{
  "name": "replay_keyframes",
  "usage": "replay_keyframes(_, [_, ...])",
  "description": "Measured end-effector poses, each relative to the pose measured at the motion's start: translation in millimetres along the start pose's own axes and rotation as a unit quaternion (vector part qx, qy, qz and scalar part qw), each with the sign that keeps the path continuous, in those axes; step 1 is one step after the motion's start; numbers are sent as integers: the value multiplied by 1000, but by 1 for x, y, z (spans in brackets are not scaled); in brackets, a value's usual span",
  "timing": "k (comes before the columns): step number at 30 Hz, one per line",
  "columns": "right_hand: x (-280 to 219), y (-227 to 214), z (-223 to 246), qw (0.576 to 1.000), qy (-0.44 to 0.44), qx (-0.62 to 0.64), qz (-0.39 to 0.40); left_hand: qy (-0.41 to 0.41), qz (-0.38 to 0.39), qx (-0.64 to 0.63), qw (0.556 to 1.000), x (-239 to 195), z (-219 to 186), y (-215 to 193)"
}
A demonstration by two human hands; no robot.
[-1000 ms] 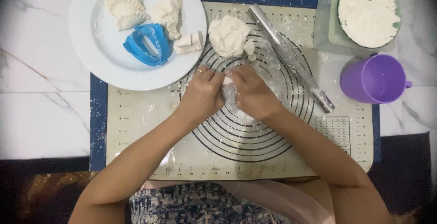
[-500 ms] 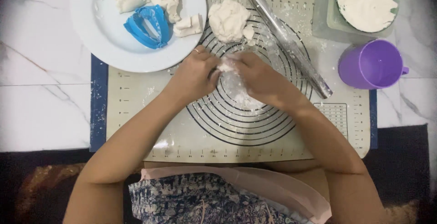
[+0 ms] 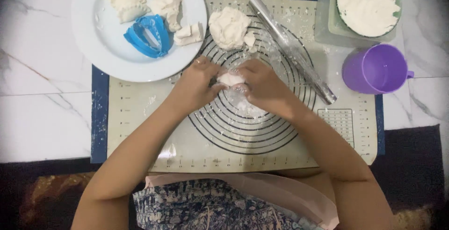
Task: Preparing dumplings by kneading dough, rolling it out with a rolling pin, and shaping it using a plastic mold.
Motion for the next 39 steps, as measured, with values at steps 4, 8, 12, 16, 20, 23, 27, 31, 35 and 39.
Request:
replay_keyframes(4, [-4,9,3,998,-6,-13,-53,-21,-9,-3,1000,-2,0,10])
replay_keyframes(8, [0,16,3,996,-25,-20,-86,-33,-79,-2,996,-1,-4,20])
replay_keyframes(12, [3,19,3,995,-12,10,-101,-42,-103,-10,994,-2,-5,23])
replay_keyframes(16, [6,11,1,993,27,61,-98,-47,-104,-22,993,1,-2,22])
replay_keyframes(20, [8,-27,10,993,33,113,6,-52,-100,19,993,4,-1,17])
replay_keyframes(23, [10,-41,20,985,62,148,68,-39,-97,19,994,3,1,13])
replay_keyframes(27, [8,-37,6,980,83,157,87,-31,-99,4,995,2,4,19])
replay_keyframes(31, [14,-50,19,990,17,130,45,-54,-81,-56,994,-2,5,20])
replay_keyframes(35, [11,-36,14,991,4,127,43,-94,-50,-127,986,-5,1,20])
replay_keyframes(39, [3,7,-8,991,16,125,52,-97,-51,-124,986,-4,-3,20])
Point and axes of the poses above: each hand's wrist, its own x-axis towards the middle knuckle, its own y-axis out of the palm, z = x × y, the point moved 2 cm from there along x, towards the middle knuckle, and after that the axes turned 6 degrees about y, right-handed, at the moved point
